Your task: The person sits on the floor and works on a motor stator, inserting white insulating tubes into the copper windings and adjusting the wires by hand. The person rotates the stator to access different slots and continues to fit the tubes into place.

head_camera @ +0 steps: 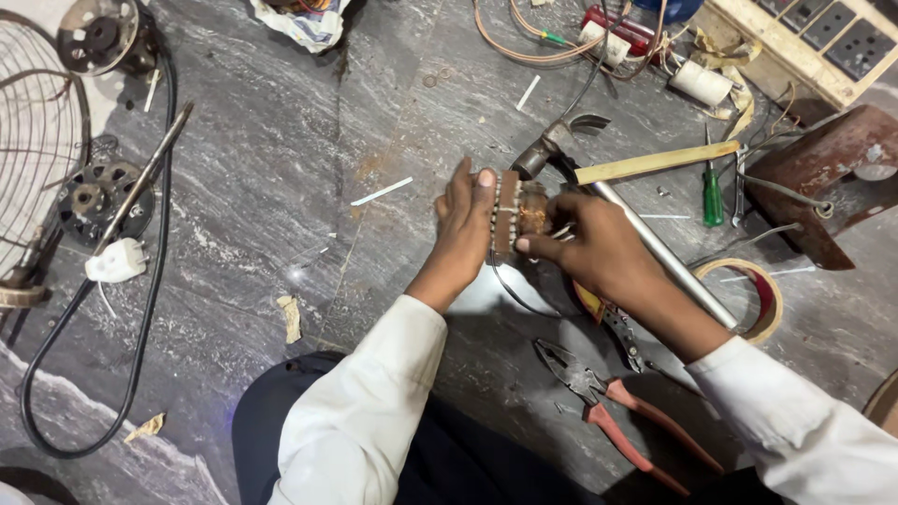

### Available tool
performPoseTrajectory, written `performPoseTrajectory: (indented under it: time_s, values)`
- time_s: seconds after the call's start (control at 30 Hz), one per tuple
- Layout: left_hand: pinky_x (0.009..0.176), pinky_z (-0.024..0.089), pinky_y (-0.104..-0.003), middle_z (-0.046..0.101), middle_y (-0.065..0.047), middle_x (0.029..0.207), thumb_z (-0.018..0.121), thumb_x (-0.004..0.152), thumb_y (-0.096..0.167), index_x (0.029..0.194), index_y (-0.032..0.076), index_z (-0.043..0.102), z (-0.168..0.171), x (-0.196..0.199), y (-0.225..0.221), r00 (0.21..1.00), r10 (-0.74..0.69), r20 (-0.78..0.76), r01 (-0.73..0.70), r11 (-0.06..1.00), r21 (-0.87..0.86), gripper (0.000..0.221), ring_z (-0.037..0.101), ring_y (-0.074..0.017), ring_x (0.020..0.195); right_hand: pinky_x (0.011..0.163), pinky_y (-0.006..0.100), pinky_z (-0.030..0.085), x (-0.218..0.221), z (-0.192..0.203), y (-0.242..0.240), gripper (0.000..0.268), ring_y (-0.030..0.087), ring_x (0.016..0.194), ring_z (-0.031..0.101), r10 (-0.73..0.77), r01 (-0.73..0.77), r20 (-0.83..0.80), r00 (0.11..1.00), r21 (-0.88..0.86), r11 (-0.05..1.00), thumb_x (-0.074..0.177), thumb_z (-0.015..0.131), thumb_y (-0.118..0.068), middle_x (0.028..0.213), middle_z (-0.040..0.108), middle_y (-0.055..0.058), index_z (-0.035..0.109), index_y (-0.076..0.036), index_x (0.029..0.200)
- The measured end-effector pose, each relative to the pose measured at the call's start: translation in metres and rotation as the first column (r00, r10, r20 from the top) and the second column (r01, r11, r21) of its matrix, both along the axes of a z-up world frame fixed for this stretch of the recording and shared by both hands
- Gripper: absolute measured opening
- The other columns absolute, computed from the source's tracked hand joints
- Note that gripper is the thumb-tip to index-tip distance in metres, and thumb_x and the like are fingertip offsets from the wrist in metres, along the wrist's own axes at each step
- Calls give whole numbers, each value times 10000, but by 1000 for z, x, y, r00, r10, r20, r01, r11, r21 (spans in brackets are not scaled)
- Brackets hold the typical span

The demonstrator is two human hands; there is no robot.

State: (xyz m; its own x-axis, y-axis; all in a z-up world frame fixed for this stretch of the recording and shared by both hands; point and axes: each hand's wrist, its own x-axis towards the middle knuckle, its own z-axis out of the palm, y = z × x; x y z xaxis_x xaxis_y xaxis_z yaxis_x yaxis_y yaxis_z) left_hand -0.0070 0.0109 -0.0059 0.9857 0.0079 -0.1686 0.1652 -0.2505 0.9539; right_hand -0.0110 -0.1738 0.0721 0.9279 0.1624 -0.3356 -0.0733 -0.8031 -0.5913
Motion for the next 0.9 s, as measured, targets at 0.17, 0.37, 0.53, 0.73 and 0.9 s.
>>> performPoseTrajectory:
  time_s: [0.17,0.37,0.53,0.73,0.9]
  values:
    - [1115,402,-439,585,-171,1383,402,1020,532,1502,54,345,-7,6,22,997,56,-50,-59,996,-66,681,545,-304,1318,878,345,528,2,-12,-14,380,198,940,703,-129,200,-217,968,349,915,811,793,-216,1007,779,95,748,-13,1130]
    - [945,573,-382,772,-110,1109,634,947,192,1158,77,683,-7,8,37,993,-79,85,79,997,0,245,745,-247,1075,937,355,491,8,-27,-57,326,205,992,656,-109,307,-323,940,662,683,880,768,-138,1062,719,109,692,33,1146]
    - [1053,536,-410,741,-119,1247,690,971,260,1193,140,754,22,-1,25,923,-246,298,263,965,-20,261,683,-265,1214,1079,352,477,10,-23,-85,413,190,1116,669,32,201,-238,971,878,435,869,793,-181,1166,730,98,679,27,1208]
    - [1219,384,-518,403,-160,1608,818,779,506,1474,192,525,68,-30,16,778,-325,538,368,929,29,817,410,-382,1510,1121,444,482,14,-6,-101,590,233,1198,650,134,125,-143,981,984,130,926,822,-161,1285,707,119,585,49,1424]
    - [1307,362,-463,163,-166,1730,913,844,443,1504,222,257,75,-39,-13,707,-127,696,386,894,-229,957,306,-332,1587,1113,492,469,10,-10,-95,794,252,1260,640,165,166,-180,970,981,95,845,767,-46,1425,631,120,429,-34,1563]
